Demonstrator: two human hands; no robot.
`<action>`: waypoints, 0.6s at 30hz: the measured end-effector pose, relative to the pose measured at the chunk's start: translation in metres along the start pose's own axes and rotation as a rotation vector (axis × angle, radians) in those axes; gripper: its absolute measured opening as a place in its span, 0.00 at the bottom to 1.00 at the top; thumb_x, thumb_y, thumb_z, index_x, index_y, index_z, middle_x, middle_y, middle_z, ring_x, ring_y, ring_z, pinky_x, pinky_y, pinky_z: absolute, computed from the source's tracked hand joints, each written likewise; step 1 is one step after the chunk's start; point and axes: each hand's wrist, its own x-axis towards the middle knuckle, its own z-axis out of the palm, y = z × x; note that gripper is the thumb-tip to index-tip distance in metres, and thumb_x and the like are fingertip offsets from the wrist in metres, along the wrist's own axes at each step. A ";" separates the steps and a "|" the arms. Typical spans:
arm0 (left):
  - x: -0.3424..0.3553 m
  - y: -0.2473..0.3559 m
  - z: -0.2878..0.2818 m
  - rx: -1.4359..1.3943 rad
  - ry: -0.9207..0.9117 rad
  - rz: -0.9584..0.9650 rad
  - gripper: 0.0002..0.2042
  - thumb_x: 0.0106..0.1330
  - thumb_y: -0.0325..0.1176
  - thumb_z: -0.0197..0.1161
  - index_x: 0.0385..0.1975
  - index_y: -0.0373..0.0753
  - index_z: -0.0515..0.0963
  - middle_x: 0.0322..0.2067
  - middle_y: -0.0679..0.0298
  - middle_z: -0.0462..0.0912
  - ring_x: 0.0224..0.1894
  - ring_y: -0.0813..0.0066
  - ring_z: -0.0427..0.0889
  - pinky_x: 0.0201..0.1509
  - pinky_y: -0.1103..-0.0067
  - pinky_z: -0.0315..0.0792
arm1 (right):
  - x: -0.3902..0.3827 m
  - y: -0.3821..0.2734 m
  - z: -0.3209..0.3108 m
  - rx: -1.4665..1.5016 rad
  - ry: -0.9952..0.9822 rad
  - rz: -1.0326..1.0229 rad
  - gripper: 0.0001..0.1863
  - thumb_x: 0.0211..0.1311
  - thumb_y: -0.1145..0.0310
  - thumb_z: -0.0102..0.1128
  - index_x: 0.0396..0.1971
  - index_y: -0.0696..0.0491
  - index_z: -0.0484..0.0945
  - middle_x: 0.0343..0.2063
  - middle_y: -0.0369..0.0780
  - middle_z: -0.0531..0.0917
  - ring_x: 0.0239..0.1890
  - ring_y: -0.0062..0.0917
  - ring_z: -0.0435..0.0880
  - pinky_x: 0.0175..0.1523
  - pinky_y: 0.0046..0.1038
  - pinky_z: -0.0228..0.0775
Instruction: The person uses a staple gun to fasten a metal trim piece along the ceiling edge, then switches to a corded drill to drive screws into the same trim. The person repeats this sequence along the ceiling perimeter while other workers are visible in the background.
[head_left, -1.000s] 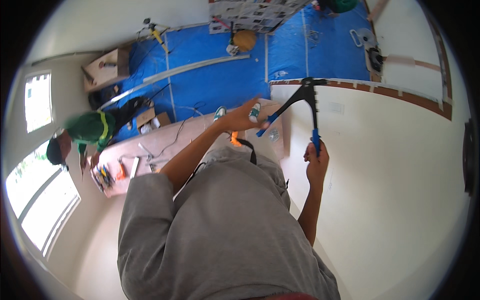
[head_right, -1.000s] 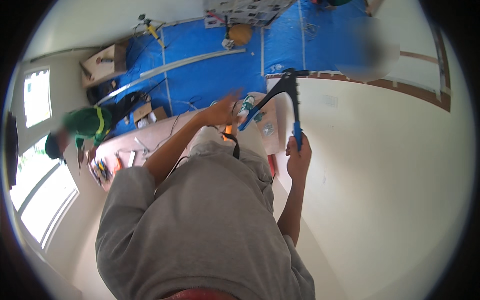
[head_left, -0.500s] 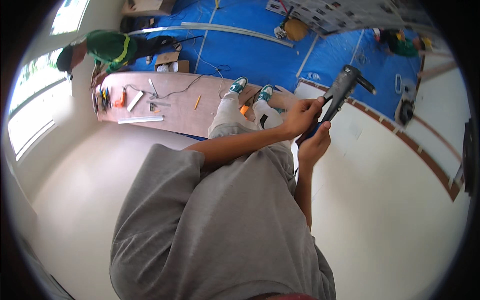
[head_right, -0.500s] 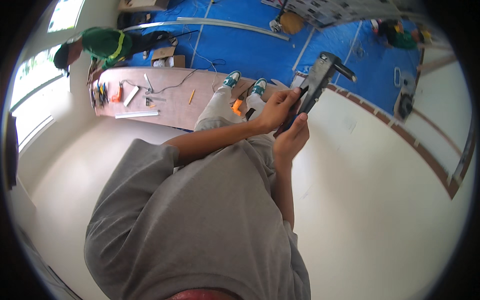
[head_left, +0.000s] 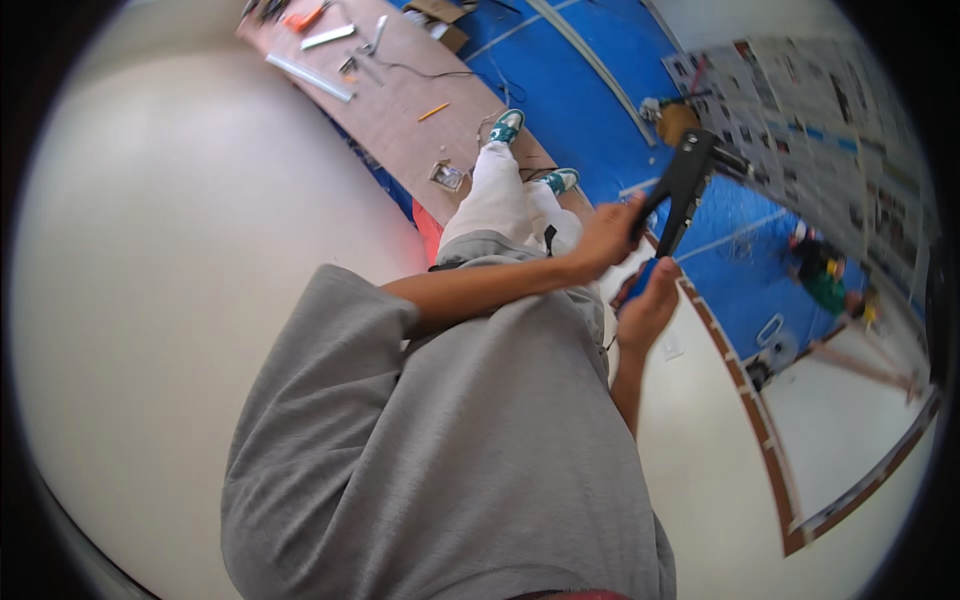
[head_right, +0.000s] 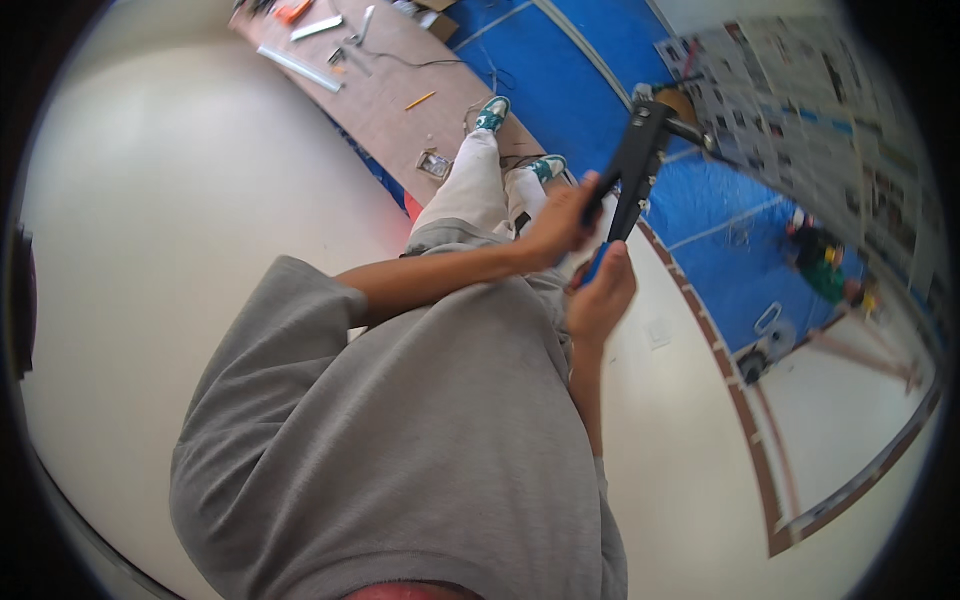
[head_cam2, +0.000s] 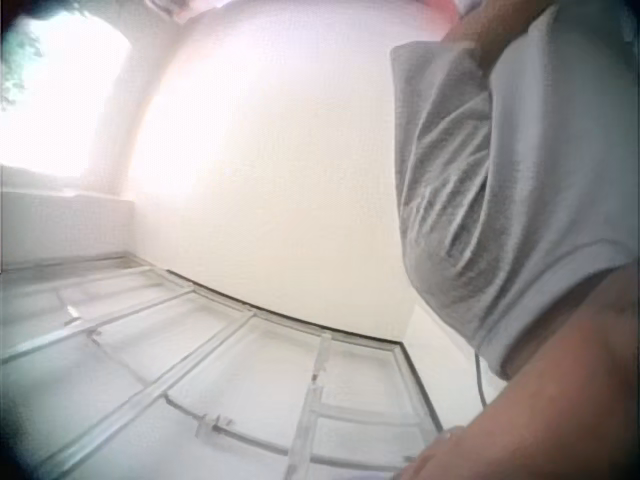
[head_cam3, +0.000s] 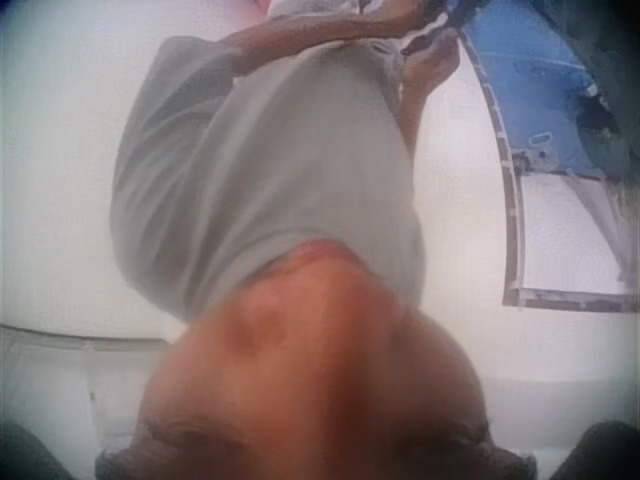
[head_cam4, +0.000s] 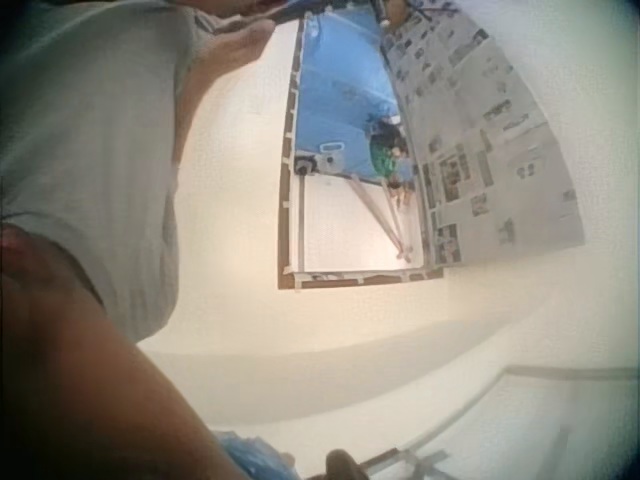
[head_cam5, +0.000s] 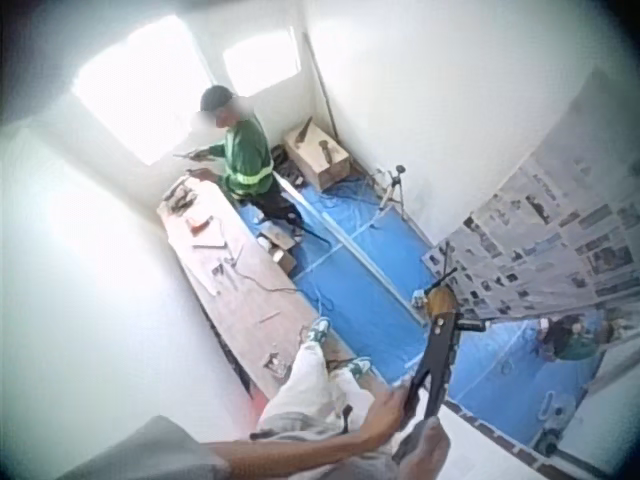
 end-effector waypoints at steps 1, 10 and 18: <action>0.000 -0.002 0.001 -0.033 0.005 0.133 0.32 0.77 0.64 0.46 0.19 0.43 0.73 0.13 0.71 0.67 0.13 0.82 0.63 0.17 0.81 0.56 | 0.009 0.003 0.013 -0.339 0.163 -0.506 0.28 0.81 0.46 0.41 0.27 0.52 0.72 0.15 0.36 0.72 0.13 0.17 0.69 0.18 0.19 0.61; -0.011 0.027 -0.052 -0.192 0.211 0.287 0.31 0.78 0.61 0.46 0.21 0.40 0.76 0.13 0.68 0.68 0.13 0.81 0.64 0.17 0.80 0.55 | 0.021 -0.033 0.067 -0.396 -0.152 -0.386 0.30 0.82 0.47 0.41 0.30 0.58 0.75 0.19 0.41 0.77 0.18 0.24 0.75 0.23 0.26 0.66; -0.037 0.087 -0.138 -0.504 0.258 0.210 0.30 0.79 0.59 0.47 0.21 0.41 0.76 0.13 0.69 0.68 0.13 0.80 0.64 0.17 0.81 0.55 | 0.023 -0.058 0.166 -0.425 -0.314 -0.343 0.28 0.81 0.46 0.46 0.26 0.52 0.76 0.17 0.34 0.76 0.16 0.13 0.69 0.21 0.20 0.56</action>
